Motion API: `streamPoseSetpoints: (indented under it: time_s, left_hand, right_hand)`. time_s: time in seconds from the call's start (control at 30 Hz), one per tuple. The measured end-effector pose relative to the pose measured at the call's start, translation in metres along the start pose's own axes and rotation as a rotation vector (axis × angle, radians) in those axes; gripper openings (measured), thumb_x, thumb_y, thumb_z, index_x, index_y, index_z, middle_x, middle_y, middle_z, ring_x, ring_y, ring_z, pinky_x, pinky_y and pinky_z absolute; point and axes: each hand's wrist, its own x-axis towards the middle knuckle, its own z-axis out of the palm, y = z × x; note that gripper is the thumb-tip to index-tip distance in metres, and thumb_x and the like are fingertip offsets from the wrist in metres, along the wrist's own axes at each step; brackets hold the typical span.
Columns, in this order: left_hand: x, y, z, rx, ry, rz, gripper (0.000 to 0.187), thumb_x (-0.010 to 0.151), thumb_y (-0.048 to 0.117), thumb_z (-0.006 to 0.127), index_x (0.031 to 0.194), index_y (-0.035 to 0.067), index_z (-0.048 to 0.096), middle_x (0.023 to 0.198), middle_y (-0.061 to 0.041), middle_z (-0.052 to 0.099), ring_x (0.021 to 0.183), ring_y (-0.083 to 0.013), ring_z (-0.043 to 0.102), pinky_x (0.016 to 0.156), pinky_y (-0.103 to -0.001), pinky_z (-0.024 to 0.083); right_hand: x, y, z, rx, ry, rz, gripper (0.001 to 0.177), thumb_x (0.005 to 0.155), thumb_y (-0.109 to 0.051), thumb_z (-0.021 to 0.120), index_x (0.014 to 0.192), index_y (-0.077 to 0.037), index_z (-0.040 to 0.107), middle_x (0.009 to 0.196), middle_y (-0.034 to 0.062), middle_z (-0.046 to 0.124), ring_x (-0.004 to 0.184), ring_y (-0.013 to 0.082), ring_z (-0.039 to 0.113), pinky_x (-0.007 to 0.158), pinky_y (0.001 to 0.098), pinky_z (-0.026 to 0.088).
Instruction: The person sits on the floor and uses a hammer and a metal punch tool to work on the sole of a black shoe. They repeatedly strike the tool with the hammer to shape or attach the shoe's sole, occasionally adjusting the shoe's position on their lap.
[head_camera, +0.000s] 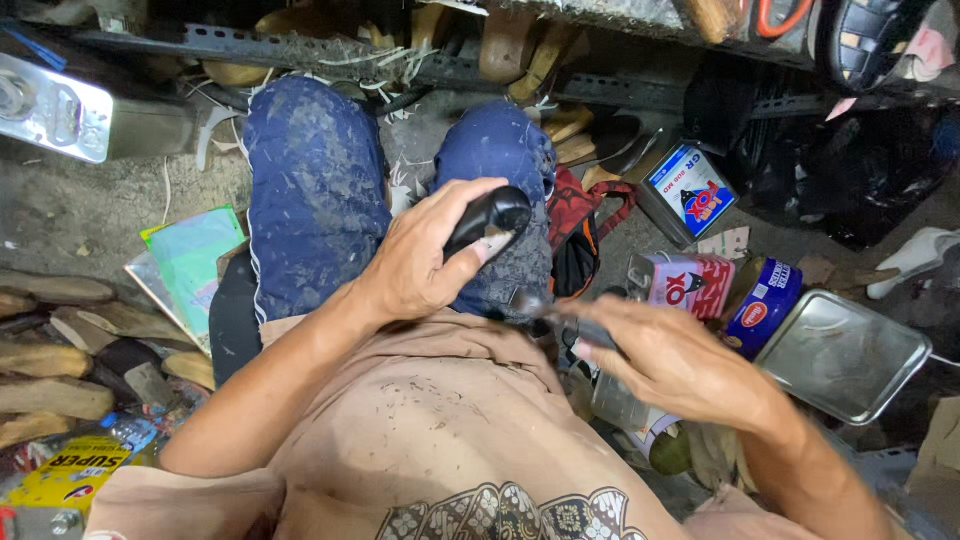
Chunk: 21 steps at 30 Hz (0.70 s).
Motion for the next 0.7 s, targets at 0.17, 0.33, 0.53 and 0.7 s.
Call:
streamPoseSetpoints:
  time_s: [0.17, 0.33, 0.53, 0.7]
  left_hand:
    - [-0.002, -0.013, 0.005, -0.030, 0.087, -0.045, 0.063, 0.090, 0.045, 0.063, 0.146, 0.017, 0.051, 0.124, -0.010, 0.064, 0.103, -0.0373, 0.068, 0.087, -0.045, 0.051]
    - [-0.002, -0.003, 0.003, -0.052, 0.073, -0.035, 0.054, 0.097, 0.038, 0.055, 0.145, 0.015, 0.050, 0.126, -0.011, 0.063, 0.102, -0.0376, 0.067, 0.087, -0.045, 0.050]
    - [-0.007, -0.004, 0.011, 0.030, 0.014, 0.014, 0.067, 0.086, 0.022, 0.064, 0.150, 0.012, 0.044, 0.131, -0.014, 0.058, 0.106, -0.0405, 0.064, 0.089, -0.049, 0.048]
    - [-0.010, 0.001, 0.015, 0.090, -0.008, 0.041, 0.073, 0.083, 0.013, 0.066, 0.151, 0.008, 0.041, 0.133, -0.017, 0.057, 0.108, -0.0416, 0.064, 0.091, -0.050, 0.048]
  right_hand:
    - [-0.001, 0.007, 0.058, 1.500, 0.110, -0.001, 0.066, 0.086, -0.037, 0.075, 0.136, 0.000, 0.055, 0.104, 0.0140, 0.063, 0.090, 0.0252, 0.065, 0.064, 0.0469, 0.068]
    - [0.002, -0.006, 0.084, 1.200, 0.203, 0.379, 0.032, 0.098, -0.029, 0.058, 0.103, 0.000, 0.070, 0.064, 0.0218, 0.072, 0.056, 0.0282, 0.071, 0.052, 0.0389, 0.058]
    - [0.002, -0.020, 0.046, 0.637, 0.222, 0.158, 0.032, 0.102, -0.032, 0.054, 0.086, -0.012, 0.074, 0.070, 0.0093, 0.075, 0.068, 0.0229, 0.069, 0.070, 0.0372, 0.057]
    - [0.021, -0.042, -0.013, 0.380, -0.040, 0.193, 0.046, 0.105, -0.027, 0.044, 0.143, -0.001, 0.055, 0.134, 0.0270, 0.065, 0.126, 0.0392, 0.064, 0.109, 0.0580, 0.046]
